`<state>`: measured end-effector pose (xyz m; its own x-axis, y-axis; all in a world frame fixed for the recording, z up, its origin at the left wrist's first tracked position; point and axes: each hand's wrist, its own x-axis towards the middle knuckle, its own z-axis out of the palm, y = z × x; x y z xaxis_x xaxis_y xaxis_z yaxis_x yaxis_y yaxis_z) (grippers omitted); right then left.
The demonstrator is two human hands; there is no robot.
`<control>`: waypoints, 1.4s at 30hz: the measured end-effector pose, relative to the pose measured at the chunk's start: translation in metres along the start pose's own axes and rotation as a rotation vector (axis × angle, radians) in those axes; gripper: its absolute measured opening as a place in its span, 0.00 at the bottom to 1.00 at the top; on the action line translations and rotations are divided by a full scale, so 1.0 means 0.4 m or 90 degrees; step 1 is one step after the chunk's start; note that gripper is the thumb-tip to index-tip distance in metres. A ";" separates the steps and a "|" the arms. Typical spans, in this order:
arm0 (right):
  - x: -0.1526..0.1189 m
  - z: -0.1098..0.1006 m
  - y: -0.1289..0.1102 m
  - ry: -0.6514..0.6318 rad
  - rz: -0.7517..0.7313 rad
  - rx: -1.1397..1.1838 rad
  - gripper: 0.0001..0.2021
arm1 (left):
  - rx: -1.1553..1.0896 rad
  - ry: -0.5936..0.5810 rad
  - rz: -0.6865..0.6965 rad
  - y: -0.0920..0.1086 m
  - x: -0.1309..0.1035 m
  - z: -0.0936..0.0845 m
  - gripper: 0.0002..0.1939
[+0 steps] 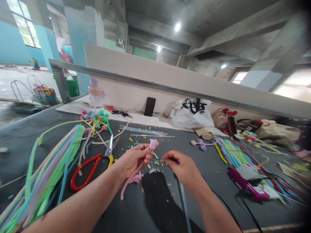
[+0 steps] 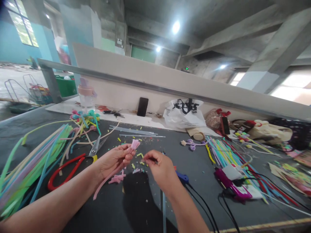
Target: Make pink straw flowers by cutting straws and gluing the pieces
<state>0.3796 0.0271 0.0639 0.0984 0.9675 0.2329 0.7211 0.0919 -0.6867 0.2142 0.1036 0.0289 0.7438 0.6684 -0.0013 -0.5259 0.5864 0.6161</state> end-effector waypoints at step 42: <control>-0.031 -0.018 -0.042 0.122 -0.240 -0.325 0.07 | 0.183 -0.056 -0.089 -0.043 -0.007 0.015 0.09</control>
<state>0.3712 0.0119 0.0777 -0.1378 0.8277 0.5439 0.9600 0.2467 -0.1322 0.2233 0.0889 0.0230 0.8398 0.5413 -0.0416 -0.2876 0.5086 0.8115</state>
